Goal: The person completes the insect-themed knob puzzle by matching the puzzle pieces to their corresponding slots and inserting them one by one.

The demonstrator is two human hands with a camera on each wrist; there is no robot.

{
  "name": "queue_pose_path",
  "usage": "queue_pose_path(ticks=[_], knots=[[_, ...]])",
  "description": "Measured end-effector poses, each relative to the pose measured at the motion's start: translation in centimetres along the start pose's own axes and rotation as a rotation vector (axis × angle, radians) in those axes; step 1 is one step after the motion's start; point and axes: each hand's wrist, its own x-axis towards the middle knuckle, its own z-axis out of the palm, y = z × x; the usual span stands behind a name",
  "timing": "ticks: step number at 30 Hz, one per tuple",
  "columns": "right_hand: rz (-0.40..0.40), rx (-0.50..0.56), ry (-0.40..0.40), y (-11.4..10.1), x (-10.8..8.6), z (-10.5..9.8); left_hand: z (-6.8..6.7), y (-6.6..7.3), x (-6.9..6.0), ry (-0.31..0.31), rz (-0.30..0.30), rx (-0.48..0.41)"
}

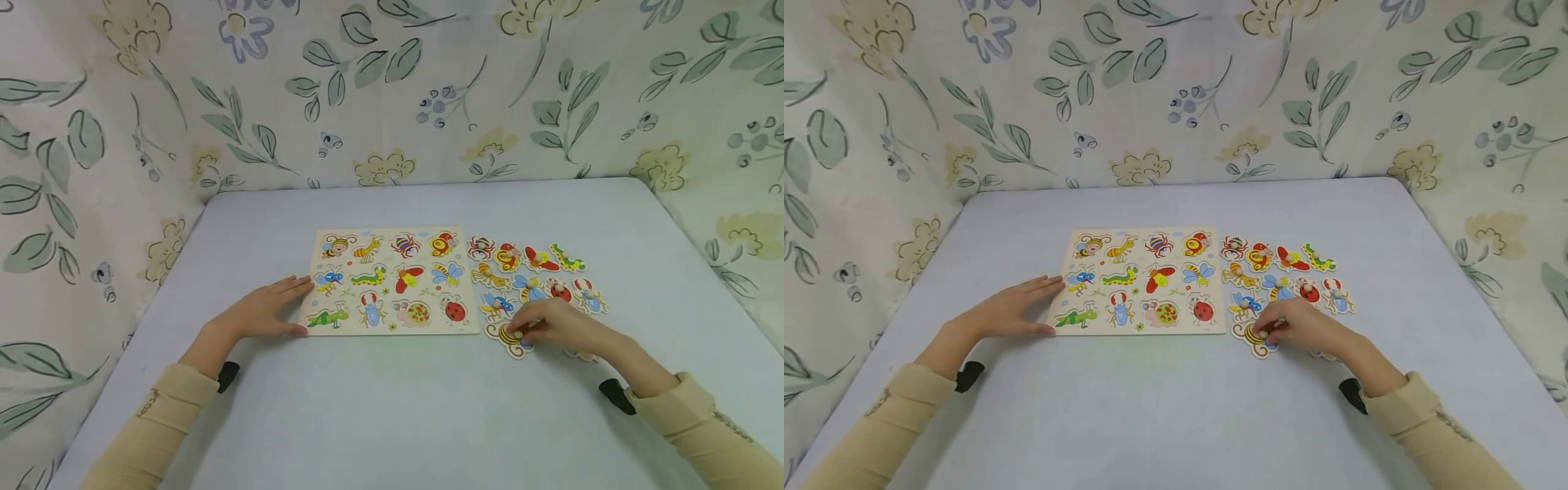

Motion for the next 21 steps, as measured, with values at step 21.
queue_pose_path(ticks=[21], knots=[[-0.036,-0.028,-0.023,-0.14,0.39,0.11,0.09,0.02,0.02,-0.025,-0.013,-0.003]])
